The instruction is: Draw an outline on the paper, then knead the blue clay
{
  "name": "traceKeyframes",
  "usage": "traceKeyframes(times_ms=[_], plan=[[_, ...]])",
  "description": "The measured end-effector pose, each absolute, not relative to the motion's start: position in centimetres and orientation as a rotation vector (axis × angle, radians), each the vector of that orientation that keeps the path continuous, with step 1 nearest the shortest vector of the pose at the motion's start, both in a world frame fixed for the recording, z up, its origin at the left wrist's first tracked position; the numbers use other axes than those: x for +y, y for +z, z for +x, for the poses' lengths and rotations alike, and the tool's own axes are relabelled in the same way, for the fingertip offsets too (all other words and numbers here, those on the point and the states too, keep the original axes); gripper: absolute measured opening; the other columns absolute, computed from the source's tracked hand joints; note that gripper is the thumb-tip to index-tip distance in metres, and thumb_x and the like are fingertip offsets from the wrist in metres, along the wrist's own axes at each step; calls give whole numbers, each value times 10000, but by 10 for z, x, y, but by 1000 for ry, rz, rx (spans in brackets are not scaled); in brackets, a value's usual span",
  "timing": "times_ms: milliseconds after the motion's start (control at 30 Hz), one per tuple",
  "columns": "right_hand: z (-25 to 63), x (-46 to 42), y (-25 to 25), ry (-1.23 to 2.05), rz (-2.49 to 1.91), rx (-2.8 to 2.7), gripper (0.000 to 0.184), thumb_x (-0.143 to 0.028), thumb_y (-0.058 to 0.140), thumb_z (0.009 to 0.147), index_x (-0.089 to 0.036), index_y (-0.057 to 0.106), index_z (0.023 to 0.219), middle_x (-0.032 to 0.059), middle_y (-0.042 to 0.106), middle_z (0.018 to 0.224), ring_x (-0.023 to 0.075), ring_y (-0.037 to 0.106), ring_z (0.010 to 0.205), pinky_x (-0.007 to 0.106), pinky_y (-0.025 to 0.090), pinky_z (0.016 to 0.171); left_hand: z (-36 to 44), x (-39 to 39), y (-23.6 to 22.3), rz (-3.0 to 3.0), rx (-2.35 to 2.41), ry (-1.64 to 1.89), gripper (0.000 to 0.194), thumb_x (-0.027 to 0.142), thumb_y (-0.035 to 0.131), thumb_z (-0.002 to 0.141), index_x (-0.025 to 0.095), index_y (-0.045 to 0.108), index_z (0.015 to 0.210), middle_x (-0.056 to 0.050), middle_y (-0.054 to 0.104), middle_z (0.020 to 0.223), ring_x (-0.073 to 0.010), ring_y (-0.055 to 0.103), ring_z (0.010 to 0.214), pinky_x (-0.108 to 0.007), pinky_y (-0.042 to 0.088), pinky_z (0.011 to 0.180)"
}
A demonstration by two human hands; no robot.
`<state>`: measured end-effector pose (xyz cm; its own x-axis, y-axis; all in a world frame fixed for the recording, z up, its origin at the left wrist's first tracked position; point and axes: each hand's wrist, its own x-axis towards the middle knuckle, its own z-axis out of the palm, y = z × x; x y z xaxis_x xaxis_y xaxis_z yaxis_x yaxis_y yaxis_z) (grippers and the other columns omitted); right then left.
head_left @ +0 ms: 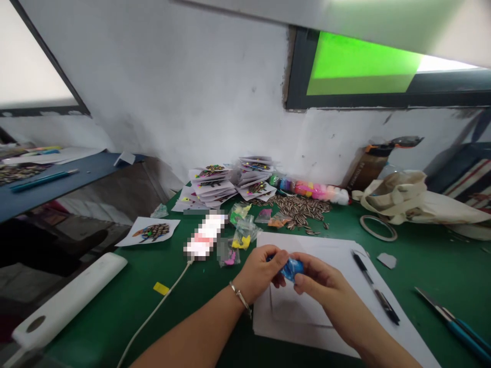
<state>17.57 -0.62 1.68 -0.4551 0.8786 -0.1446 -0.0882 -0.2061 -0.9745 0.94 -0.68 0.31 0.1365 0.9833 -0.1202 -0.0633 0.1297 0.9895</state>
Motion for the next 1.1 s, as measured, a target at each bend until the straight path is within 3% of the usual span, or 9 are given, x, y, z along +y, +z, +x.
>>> traceKeyframes(times_ms=[167, 500, 667, 733, 900, 1100], plan=[[179, -6, 16, 1747, -990, -1335, 296, -289, 646, 797, -201, 661, 1080, 53, 683, 973, 187, 573, 832, 319, 440, 752, 9, -7, 2, 1136, 1093, 1033, 470, 612, 561, 794, 150, 540, 711, 20, 540, 554, -98, 535, 434, -201, 419, 414], [170, -9, 31, 1788, -914, -1411, 108, -201, 643, 744, -180, 622, 847, 27, 675, 796, 197, 605, 796, 318, 432, 751, 12, -8, 5, 1205, 1119, 996, 461, 597, 564, 802, 149, 550, 691, 23, 525, 519, -95, 514, 419, -197, 403, 402], [173, -7, 21, 1690, -966, -1361, 186, -218, 655, 733, -182, 638, 915, 21, 667, 814, 179, 582, 780, 304, 431, 740, 12, -8, 1, 1152, 1087, 1028, 502, 635, 511, 816, 152, 526, 682, 19, 515, 534, -96, 525, 438, -194, 401, 409], [175, -5, 17, 1615, -1040, -1345, 241, -245, 663, 733, -185, 658, 966, 24, 673, 854, 175, 577, 787, 295, 436, 736, 11, -8, 2, 1108, 1061, 1037, 492, 634, 537, 801, 148, 537, 726, 15, 529, 581, -98, 546, 463, -194, 411, 421], [176, -2, 15, 1478, -1142, -1381, 328, -293, 680, 702, -187, 671, 1012, 52, 695, 957, 213, 607, 866, 323, 466, 793, 10, -8, 6, 976, 1049, 1026, 557, 524, 719, 705, 157, 525, 1076, 5, 591, 721, -113, 592, 511, -230, 473, 477], [171, -6, 25, 1607, -1005, -1507, 255, -215, 622, 743, -194, 633, 997, 37, 692, 906, 193, 620, 842, 312, 470, 791, 10, -8, 5, 951, 1001, 1024, 467, 433, 769, 677, 130, 579, 979, 12, 591, 681, -85, 557, 482, -220, 466, 487]])
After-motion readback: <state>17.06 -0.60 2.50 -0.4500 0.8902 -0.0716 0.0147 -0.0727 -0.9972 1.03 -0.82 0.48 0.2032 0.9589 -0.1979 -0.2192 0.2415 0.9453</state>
